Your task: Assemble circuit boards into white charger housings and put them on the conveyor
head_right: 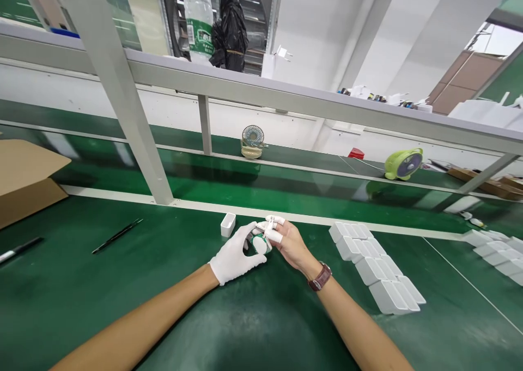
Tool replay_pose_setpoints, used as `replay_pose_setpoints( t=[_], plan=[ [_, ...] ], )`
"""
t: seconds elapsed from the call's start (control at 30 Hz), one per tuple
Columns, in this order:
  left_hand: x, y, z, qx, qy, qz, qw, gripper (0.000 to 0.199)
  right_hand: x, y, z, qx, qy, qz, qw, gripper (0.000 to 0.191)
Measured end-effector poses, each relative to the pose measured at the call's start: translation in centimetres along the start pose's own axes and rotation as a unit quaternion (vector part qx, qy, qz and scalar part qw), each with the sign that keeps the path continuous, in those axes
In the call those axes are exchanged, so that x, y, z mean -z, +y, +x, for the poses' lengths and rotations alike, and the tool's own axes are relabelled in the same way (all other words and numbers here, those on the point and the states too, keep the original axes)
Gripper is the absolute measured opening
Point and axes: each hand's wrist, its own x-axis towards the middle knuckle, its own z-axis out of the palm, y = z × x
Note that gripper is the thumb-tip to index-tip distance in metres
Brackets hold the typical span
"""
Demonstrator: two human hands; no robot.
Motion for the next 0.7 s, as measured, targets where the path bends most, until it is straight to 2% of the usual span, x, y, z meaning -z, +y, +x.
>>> replay_pose_setpoints(
  t=[0.1,0.2,0.3,0.37,0.43,0.57,0.63,0.7],
  plan=[
    [0.0,0.1,-0.2,-0.063,0.005,0.013,0.998,0.069,-0.5,0.7,0.0,0.015,0.029,-0.008,0.999,0.046],
    [0.2,-0.2,-0.2,-0.113,0.005,0.003,0.994,0.063,-0.4,1.1,0.5,0.031,0.055,-0.019,0.998,0.044],
    [0.4,-0.5,-0.1,-0.108,0.003,-0.016,0.994,0.054,0.3,1.4,1.0,0.055,0.084,-0.029,0.995,0.044],
    [0.6,-0.6,0.1,-0.064,-0.007,-0.053,0.996,0.042,1.0,1.6,1.2,0.063,0.096,-0.035,0.993,0.045],
    [0.6,-0.7,0.4,0.009,-0.04,-0.142,0.989,0.039,1.7,1.9,1.2,0.058,0.093,-0.04,0.993,0.049],
    [0.4,-1.3,1.3,0.151,-0.116,-0.344,0.919,0.056,3.1,3.0,0.6,0.063,0.066,-0.095,0.991,0.057],
    [0.3,-1.7,1.6,0.192,-0.135,-0.394,0.889,0.058,3.5,3.6,0.1,0.069,0.041,-0.137,0.987,0.053],
    [0.1,-2.1,1.8,0.21,-0.137,-0.423,0.87,0.06,3.8,4.2,-0.5,0.065,0.007,-0.166,0.984,0.049]
  ],
)
